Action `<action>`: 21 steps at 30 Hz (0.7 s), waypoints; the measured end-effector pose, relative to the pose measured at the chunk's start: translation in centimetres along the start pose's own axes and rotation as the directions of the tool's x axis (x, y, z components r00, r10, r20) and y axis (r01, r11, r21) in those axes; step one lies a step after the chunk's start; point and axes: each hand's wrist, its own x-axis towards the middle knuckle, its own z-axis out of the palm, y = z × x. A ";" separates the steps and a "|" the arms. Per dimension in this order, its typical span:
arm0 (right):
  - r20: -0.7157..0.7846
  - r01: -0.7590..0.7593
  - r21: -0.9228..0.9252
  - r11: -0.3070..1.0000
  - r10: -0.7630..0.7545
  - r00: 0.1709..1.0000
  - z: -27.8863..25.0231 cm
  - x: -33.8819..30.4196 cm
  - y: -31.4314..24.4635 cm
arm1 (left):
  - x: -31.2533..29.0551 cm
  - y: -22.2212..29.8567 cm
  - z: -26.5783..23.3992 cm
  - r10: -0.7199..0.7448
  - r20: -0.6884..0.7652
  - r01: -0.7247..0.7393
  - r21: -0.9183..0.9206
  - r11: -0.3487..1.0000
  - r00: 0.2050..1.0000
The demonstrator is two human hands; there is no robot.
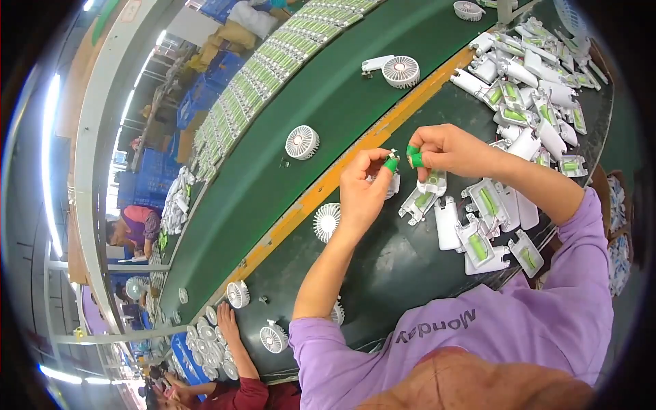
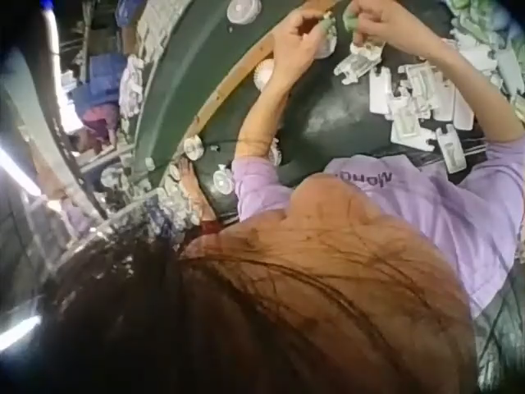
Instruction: The person assembles portable electric fans along a conveyor line, connecting wiring and circuit components to battery casings and fan heads by hand.
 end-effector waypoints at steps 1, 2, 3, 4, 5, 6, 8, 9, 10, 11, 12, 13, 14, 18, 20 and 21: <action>-0.001 0.012 0.008 1.000 -0.012 1.000 0.0 0.0 -0.1 | 0.0 0.0 0.0 -0.004 0.001 0.004 -0.015 1.000 1.000; -0.001 0.012 0.008 1.000 -0.012 1.000 0.2 0.0 -0.1 | 0.0 0.0 0.1 -0.008 0.002 0.008 -0.029 1.000 1.000; -0.030 0.017 0.026 1.000 -0.016 0.999 0.3 0.0 -0.1 | 0.0 -0.2 0.1 -0.008 0.002 0.008 -0.030 1.000 1.000; -0.060 0.025 0.043 0.999 -0.023 0.998 0.4 -0.1 -0.1 | 0.0 -0.3 0.1 -0.004 0.003 0.004 -0.028 1.000 1.000; -0.060 0.027 0.043 0.999 -0.024 0.998 0.4 -0.1 0.1 | -0.1 -0.4 0.1 0.000 0.004 0.001 -0.025 1.000 1.000; -0.057 0.049 0.053 0.997 -0.046 0.997 0.4 0.0 0.4 | -0.1 -0.4 0.2 0.001 0.004 -0.001 -0.024 1.000 1.000; -0.054 0.069 0.063 0.996 -0.066 0.996 0.1 0.2 0.7 | -0.1 -0.5 0.2 -0.004 0.011 0.004 -0.062 0.998 1.000; -0.042 0.069 0.061 0.996 -0.066 0.997 0.0 0.2 0.9 | -0.1 -0.4 0.2 -0.003 0.011 0.004 -0.062 0.998 1.000; -0.028 0.068 0.060 0.996 -0.067 0.997 0.0 0.3 0.9 | -0.1 -0.3 0.1 -0.003 0.015 0.004 -0.047 0.999 1.000; -0.027 0.069 0.061 0.996 -0.067 0.997 0.1 0.4 0.8 | 0.0 -0.3 0.1 -0.003 0.019 0.003 -0.032 0.999 1.000; -0.052 0.078 0.053 0.996 -0.075 0.996 0.2 0.4 0.5 | 0.0 -0.3 0.0 -0.003 0.018 0.004 -0.031 1.000 1.000; -0.080 0.086 0.043 0.995 -0.082 0.993 0.2 0.3 0.3 | 0.0 -0.4 0.1 -0.011 0.017 0.011 -0.050 0.999 1.000; -0.081 0.085 0.042 0.995 -0.082 0.993 0.2 0.2 0.5 | 0.0 -0.4 0.1 -0.018 0.016 0.019 -0.068 0.997 1.000; -0.097 0.101 0.004 0.995 -0.100 0.990 -0.1 0.0 0.8 | -0.1 -0.3 0.3 -0.027 0.020 0.028 -0.050 0.998 0.999; -0.084 0.111 -0.038 0.993 -0.114 0.990 -0.2 -0.1 0.6 | -0.2 -0.2 0.3 -0.007 0.025 0.007 -0.033 0.999 1.000; -0.059 0.103 -0.029 0.994 -0.105 0.993 -0.2 -0.1 0.4 | -0.2 -0.2 0.3 -0.007 0.024 0.008 -0.032 0.999 1.000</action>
